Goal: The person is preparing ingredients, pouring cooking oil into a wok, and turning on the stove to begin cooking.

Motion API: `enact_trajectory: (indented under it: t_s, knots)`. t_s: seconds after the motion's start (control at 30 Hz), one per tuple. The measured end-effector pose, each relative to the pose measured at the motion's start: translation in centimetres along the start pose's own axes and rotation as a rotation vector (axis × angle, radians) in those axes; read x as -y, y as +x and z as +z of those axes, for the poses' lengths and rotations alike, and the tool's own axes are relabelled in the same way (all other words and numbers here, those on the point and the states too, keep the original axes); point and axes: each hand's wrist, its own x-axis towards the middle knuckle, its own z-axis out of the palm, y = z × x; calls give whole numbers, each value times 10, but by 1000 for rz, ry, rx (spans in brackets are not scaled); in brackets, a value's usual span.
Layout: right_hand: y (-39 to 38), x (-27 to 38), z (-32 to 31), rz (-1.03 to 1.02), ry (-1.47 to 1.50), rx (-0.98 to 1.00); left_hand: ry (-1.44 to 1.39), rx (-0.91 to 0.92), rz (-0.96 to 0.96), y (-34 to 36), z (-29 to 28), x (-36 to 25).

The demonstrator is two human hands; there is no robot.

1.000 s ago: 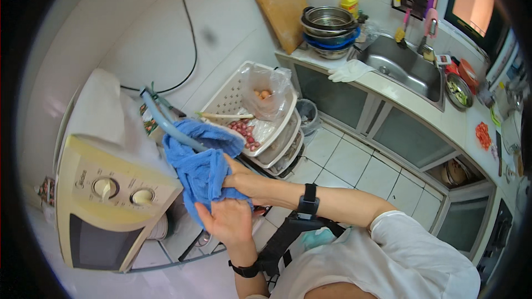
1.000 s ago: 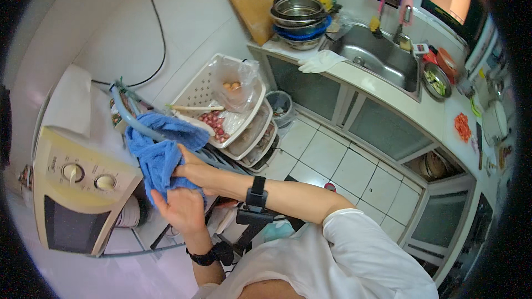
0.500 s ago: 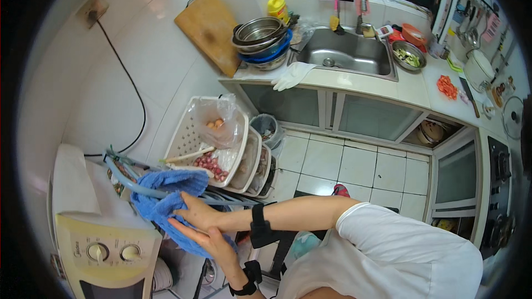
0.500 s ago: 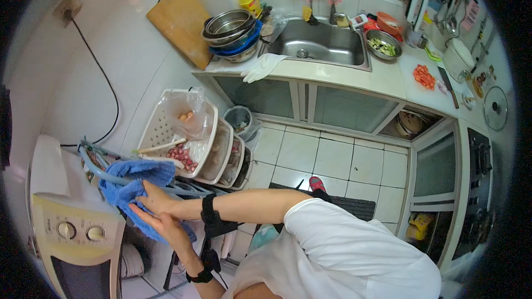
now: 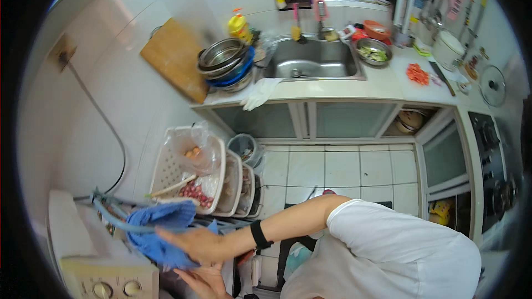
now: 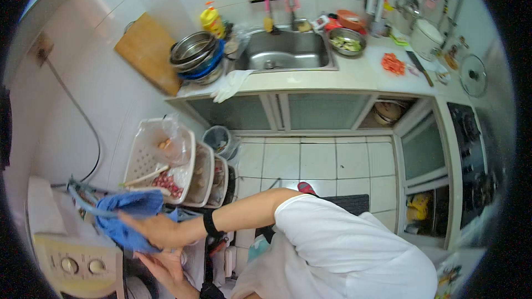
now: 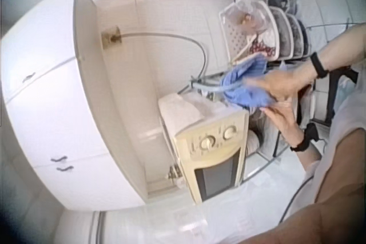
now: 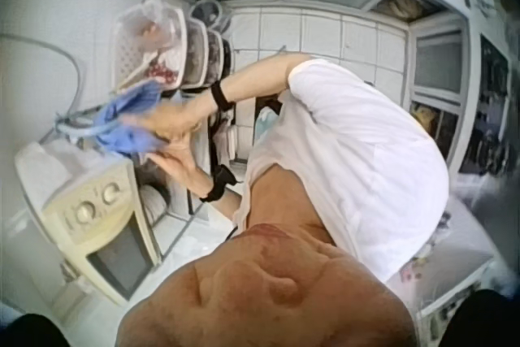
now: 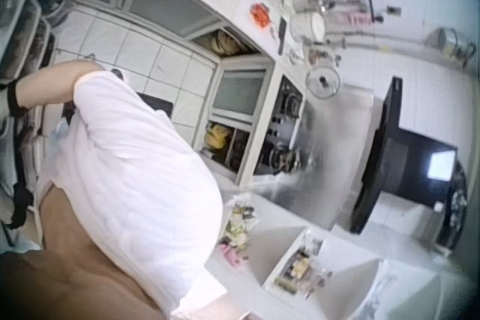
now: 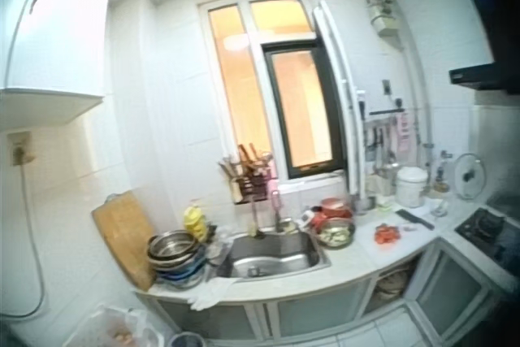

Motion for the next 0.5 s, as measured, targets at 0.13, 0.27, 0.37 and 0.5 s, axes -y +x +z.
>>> enact_trajectory:
  t_s: [0.13, 0.27, 0.37, 0.5]
  knots:
    - [-41, 4, -17, -317, -81, -115, 1, -335, 92, 13, -11, 22]
    - [-70, -6, -38, -445, -135, -250, 789, -301, 246, -1, -9, 11]
    - [-91, -15, -70, -388, -251, -210, 1341, -212, 497, -6, -17, 12]
    - [-135, -32, -123, -123, -296, 43, 1498, -253, 736, -9, -21, 36]
